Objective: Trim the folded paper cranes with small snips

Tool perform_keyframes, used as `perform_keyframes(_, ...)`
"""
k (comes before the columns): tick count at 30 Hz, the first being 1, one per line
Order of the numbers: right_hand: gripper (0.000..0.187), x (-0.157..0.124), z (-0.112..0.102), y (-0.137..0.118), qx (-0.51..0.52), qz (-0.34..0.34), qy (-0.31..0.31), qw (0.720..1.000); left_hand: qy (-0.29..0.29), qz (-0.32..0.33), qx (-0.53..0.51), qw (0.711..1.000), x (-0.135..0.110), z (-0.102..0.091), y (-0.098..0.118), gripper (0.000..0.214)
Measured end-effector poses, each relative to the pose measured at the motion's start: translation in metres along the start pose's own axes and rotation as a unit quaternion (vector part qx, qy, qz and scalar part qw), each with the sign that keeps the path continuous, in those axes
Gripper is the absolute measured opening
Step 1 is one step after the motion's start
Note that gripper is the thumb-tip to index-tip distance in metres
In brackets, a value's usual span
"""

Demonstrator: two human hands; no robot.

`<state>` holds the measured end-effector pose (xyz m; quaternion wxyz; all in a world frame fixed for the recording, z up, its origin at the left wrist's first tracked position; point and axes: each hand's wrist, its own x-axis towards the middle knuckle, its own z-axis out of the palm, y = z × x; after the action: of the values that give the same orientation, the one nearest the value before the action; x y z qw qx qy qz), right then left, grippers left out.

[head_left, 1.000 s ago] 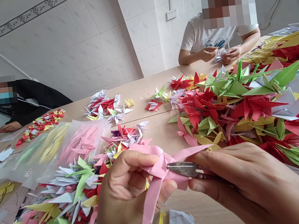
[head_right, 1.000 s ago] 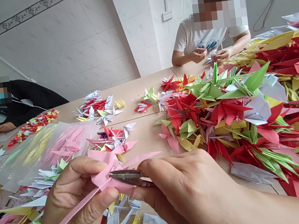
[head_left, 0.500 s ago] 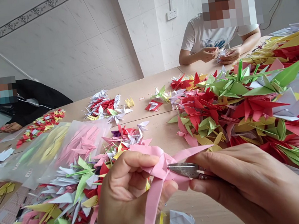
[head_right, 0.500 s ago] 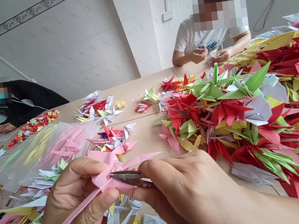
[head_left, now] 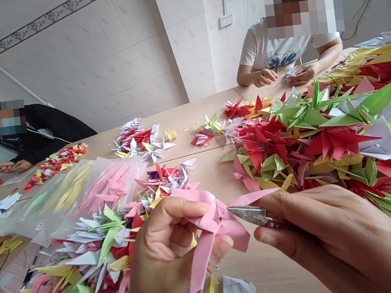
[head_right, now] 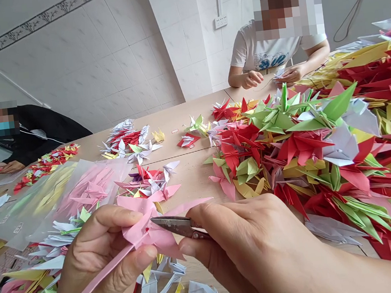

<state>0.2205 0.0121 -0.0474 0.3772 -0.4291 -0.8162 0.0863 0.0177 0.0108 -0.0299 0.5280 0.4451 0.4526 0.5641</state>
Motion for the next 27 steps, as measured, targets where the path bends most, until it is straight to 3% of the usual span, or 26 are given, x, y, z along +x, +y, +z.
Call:
perform_keyframes(4, 0.027, -0.007, -0.005, 0.002, -0.069, 0.009, -0.021, 0.997, -0.003, -0.025, 0.000, 1.000, 0.001, -0.001, 0.001, 0.028)
perform_keyframes(7, 0.021, -0.005, -0.008, 0.005, -0.057, 0.058, 0.029, 0.996, -0.007, -0.035, -0.004, 0.999, 0.001, 0.000, 0.002, 0.027)
perform_keyframes(9, 0.015, 0.002, -0.010, 0.005, -0.004, 0.071, 0.053, 0.996, -0.019, -0.043, -0.009, 0.999, 0.002, -0.002, 0.002, 0.025)
perform_keyframes(12, 0.016, 0.013, -0.014, 0.005, 0.140, 0.117, 0.013, 0.983, -0.072, -0.060, -0.025, 0.995, 0.006, -0.011, -0.001, 0.023)
perform_keyframes(18, 0.029, 0.027, -0.016, 0.002, 0.383, 0.231, 0.012, 0.894, -0.195, -0.051, -0.055, 0.978, 0.016, -0.022, -0.009, 0.014)
perform_keyframes(24, 0.022, 0.030, -0.005, -0.002, 0.430, 0.228, -0.086, 0.869, -0.220, -0.066, -0.007, 0.973, 0.018, -0.015, -0.010, 0.014)
perform_keyframes(27, 0.028, 0.031, -0.004, -0.001, 0.434, 0.236, -0.078, 0.866, -0.203, -0.073, 0.028, 0.976, 0.017, -0.013, -0.007, 0.014)
